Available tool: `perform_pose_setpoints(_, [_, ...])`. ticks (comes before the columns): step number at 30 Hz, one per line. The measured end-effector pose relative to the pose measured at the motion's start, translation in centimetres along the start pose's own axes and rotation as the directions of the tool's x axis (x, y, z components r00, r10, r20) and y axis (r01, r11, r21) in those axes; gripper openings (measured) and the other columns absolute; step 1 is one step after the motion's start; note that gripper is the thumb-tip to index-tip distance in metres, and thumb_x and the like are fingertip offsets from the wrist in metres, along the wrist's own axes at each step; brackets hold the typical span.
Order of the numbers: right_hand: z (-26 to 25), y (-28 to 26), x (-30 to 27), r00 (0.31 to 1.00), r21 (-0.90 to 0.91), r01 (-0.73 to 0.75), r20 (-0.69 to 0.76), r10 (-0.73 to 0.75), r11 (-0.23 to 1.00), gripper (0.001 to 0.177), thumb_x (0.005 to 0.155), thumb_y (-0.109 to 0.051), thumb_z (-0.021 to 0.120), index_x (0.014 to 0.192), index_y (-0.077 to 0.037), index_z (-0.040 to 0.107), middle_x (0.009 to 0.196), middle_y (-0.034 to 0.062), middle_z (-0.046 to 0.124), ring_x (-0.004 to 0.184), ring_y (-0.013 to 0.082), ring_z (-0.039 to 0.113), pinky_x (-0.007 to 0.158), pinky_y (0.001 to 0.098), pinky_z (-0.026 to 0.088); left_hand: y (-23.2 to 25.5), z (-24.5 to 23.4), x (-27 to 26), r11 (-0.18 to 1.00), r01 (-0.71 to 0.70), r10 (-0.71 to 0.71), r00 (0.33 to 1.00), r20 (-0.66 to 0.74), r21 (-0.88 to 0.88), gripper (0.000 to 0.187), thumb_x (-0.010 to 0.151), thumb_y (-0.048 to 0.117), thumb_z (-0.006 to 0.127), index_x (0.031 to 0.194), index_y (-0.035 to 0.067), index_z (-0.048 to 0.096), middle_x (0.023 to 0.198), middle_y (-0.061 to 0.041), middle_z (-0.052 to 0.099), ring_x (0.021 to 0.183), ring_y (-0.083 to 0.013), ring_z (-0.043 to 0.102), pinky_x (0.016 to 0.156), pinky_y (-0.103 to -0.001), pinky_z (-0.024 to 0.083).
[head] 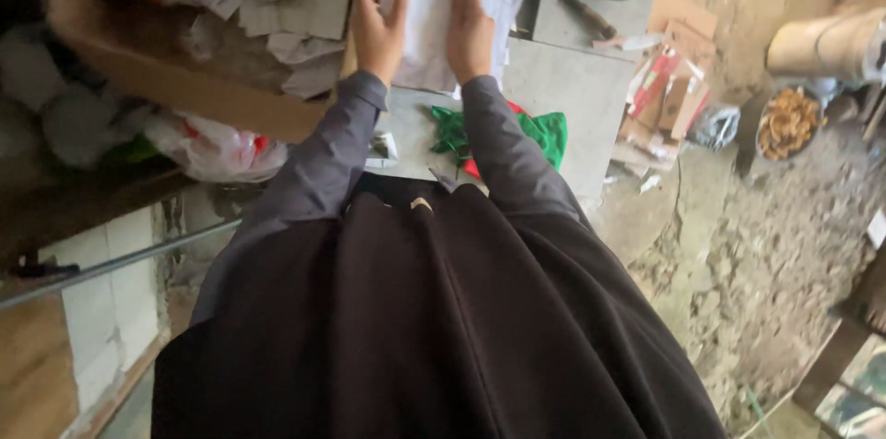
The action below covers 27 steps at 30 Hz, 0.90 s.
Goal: Sort various papers, plastic bags, and cardboard boxes from a larger box.
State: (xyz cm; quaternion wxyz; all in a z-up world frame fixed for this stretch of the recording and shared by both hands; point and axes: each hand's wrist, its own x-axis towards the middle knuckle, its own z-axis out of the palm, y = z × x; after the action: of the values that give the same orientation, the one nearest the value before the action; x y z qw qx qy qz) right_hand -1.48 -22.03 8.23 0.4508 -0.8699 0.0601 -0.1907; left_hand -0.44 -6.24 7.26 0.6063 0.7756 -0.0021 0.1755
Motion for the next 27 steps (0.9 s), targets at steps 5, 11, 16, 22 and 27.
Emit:
perform_pose_setpoints(5, [-3.3,4.6,1.2,0.985,-0.051,-0.155,-0.083,0.15,0.987,0.025,0.105,-0.028,0.058,0.096,-0.006,0.064,0.072,0.0207,0.065,0.062,0.0397,0.062,0.057,0.0444,0.048,0.8,4.2,-1.6,0.992,0.122,-0.126,0.964,0.235,0.028,0.057,0.104,0.017,0.066,0.15,0.011,0.033,0.116,-0.023,0.069,0.102,-0.0406,0.073,0.085,-0.045,0.057])
perform_pose_setpoints(11, [-4.1,9.9,1.8,0.965,-0.122,-0.26,-0.058,0.254,0.958,0.026,0.106,-0.027,0.061,0.095,-0.003,0.061,0.073,0.0202,0.065,0.062,0.0379,0.061,0.059,0.0441,0.049,-0.6,7.5,-1.2,0.986,-0.103,0.049,0.932,0.359,0.134,0.067,0.106,0.003,0.057,0.164,0.018,0.025,0.149,-0.027,0.055,0.12,-0.0432,0.063,0.095,-0.047,0.054])
perform_pose_setpoints(16, [-3.1,13.0,1.6,0.987,-0.072,-0.145,-0.076,0.14,0.987,0.021,0.105,-0.025,0.058,0.096,-0.006,0.061,0.083,0.0206,0.069,0.074,0.0417,0.068,0.058,0.0452,0.051,-1.9,8.0,-2.7,0.919,-0.144,-0.066,0.861,0.504,0.367,0.067,0.106,0.008,0.062,0.165,0.022,0.036,0.158,-0.018,0.043,0.137,-0.0408,0.054,0.11,-0.047,0.049])
perform_pose_setpoints(22, [-2.1,15.8,0.8,0.959,-0.184,-0.253,0.079,0.271,0.95,0.02,0.106,-0.025,0.062,0.105,-0.007,0.055,0.077,0.0199,0.069,0.074,0.0435,0.068,0.062,0.052,0.046,-4.9,8.7,-4.3,0.751,-0.438,0.013,0.759,0.651,0.495,0.077,0.09,0.029,0.081,0.156,0.019,0.042,0.172,-0.015,0.013,0.156,-0.0465,0.021,0.123,-0.058,0.031])
perform_pose_setpoints(27, [-2.8,15.3,-0.3,0.993,-0.09,-0.121,0.005,0.122,0.989,0.052,0.097,-0.018,0.068,0.141,-0.009,0.042,0.127,0.0246,0.059,0.099,0.0353,0.065,0.089,0.0445,0.054,-4.6,8.9,-3.8,0.732,-0.401,-0.085,0.748,0.658,0.551,0.088,0.085,0.036,0.084,0.16,0.032,0.039,0.168,-0.016,0.009,0.151,-0.0471,0.017,0.114,-0.065,0.025])
